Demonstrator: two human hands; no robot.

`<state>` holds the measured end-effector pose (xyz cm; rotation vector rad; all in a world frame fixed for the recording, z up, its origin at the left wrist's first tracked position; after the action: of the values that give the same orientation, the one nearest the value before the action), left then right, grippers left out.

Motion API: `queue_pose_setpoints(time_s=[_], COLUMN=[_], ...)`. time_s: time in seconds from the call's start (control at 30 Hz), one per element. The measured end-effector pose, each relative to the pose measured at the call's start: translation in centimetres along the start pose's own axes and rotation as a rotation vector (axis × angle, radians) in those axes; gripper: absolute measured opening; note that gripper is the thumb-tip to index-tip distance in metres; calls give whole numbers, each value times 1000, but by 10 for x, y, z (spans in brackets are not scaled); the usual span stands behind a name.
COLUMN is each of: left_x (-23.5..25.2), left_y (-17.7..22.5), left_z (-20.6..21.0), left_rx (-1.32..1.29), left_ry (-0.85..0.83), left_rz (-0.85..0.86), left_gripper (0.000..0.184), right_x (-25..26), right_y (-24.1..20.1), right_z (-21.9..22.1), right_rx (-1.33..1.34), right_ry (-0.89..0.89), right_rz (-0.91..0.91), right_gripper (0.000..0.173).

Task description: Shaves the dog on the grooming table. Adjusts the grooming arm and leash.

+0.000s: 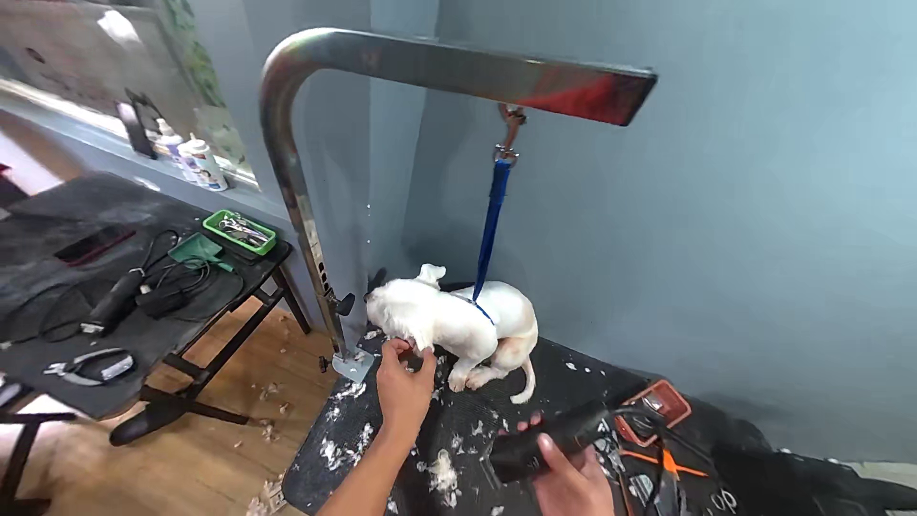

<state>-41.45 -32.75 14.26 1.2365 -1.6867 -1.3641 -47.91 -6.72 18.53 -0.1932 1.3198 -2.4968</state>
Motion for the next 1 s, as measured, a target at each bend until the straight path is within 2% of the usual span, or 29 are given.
queue_pose_setpoints(time_s=[0.07,0.13,0.23,0.37,0.5,0.6,0.7,0.8,0.93,1.0], left_x=[-1,0,6,9,11,14,17,21,31,41], left_y=[4,8,8,1,-8,-13,-17,-20,-25,-33], left_z=[2,6,15,19,11,5,2,0,-7,-2], left_rx=[-7,-4,-15,-66,-40,-53,-76,-121,-355,-582], left_ry=[16,6,-30,12,13,44,62,59,3,-60], left_rz=[-17,-76,-168,-137,-152,-102,-25,-9,-164,-302], left_gripper=[45,49,50,33,29,25,21,17,23,29], right_x=[15,34,59,84,115,135,150,160,152,136], right_y=[-11,-20,-28,-22,-7,4,12,21,17,5], right_z=[28,57,104,165,228,272,303,317,309,302], right_rx=[-75,-153,-504,-793,-1123,-1167,-1185,-1188,-1004,-964], right_ry=[-105,-282,-546,-839,-982,-1014,-1109,-1175,-1318,-1442], right_rz=[-117,-239,-396,-599,-621,-614,-545,-486,-432,-515], right_gripper=[67,69,60,52,56,68,59,68,64,57])
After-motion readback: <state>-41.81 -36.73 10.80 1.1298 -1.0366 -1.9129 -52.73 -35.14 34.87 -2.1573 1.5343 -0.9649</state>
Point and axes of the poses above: each hand's wrist, its own x-axis towards the middle knuckle, its own z-axis out of the palm, y = z × x, the point moved 5 cm from there along x, towards the middle knuckle, and after that the axes turned 8 degrees about -z, right-handed, at the moved point
